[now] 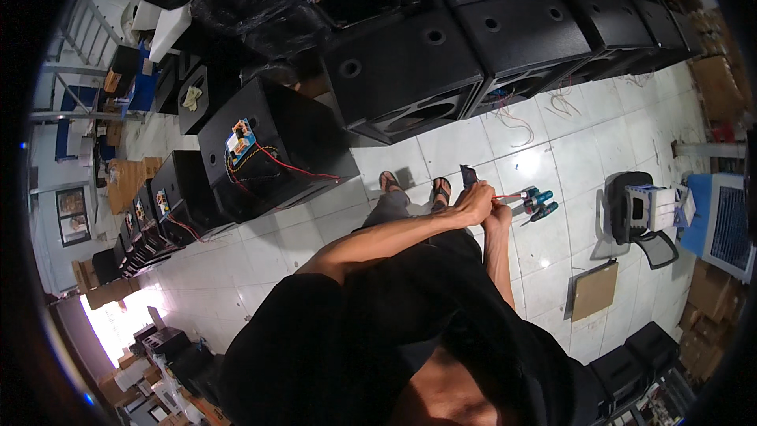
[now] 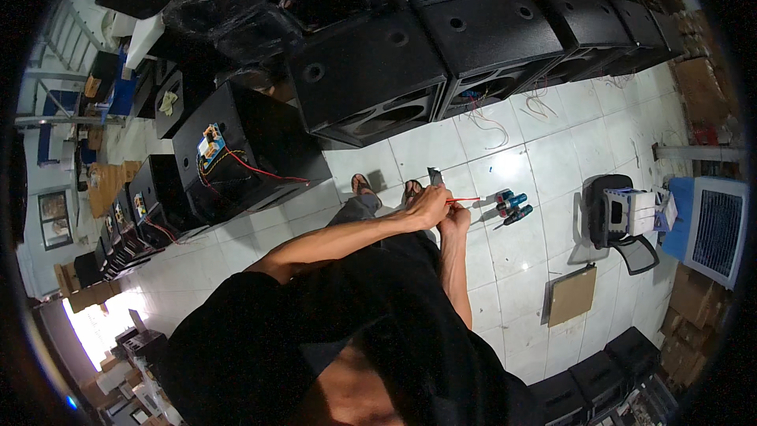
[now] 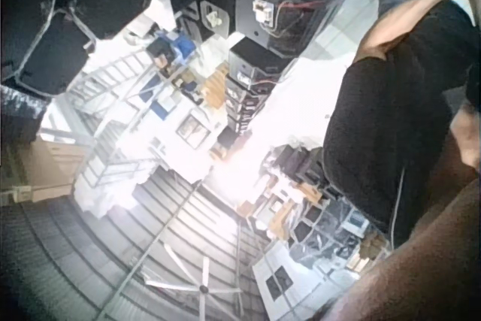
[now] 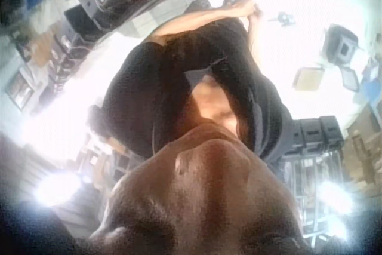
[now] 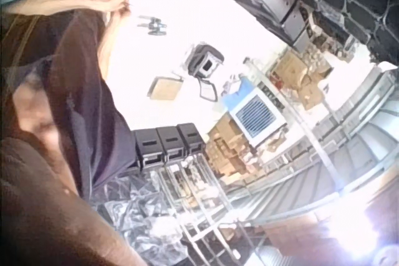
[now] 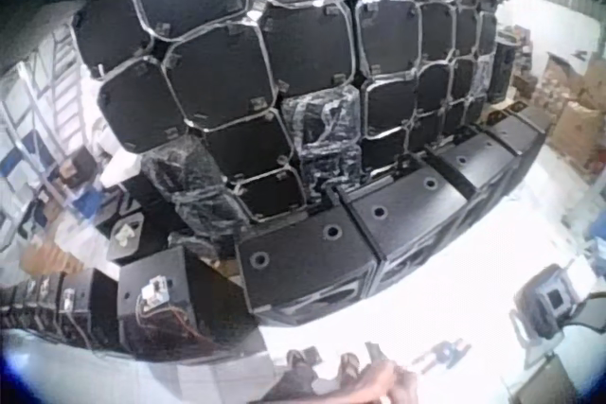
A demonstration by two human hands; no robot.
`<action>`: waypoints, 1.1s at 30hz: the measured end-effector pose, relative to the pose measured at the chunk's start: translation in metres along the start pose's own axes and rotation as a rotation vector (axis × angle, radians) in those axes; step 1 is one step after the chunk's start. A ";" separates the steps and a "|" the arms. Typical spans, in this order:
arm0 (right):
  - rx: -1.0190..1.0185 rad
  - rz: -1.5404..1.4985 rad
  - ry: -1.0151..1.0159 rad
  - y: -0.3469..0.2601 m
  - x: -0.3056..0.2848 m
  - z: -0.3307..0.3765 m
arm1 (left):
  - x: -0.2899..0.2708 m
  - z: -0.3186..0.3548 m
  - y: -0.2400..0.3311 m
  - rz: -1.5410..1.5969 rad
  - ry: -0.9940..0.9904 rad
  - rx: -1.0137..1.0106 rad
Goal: The person uses a cordless drill to fasten screws into the back panel of a large black speaker. They then move around the room, handling several similar speaker units, lifting and repositioning them, and briefly interacting with a portable air cooler.
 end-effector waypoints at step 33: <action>-1.340 2.033 -0.817 -0.075 -0.083 -0.135 | 0.085 0.406 -0.425 0.156 0.308 -1.097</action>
Point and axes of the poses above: each hand's wrist, its own z-axis away from the middle knuckle, its own x-axis out of the palm, y = z × x, the point moved 4 cm from there along -z, towards the middle knuckle, and after that the axes turned 3 degrees about -x, right-handed, at the moved point
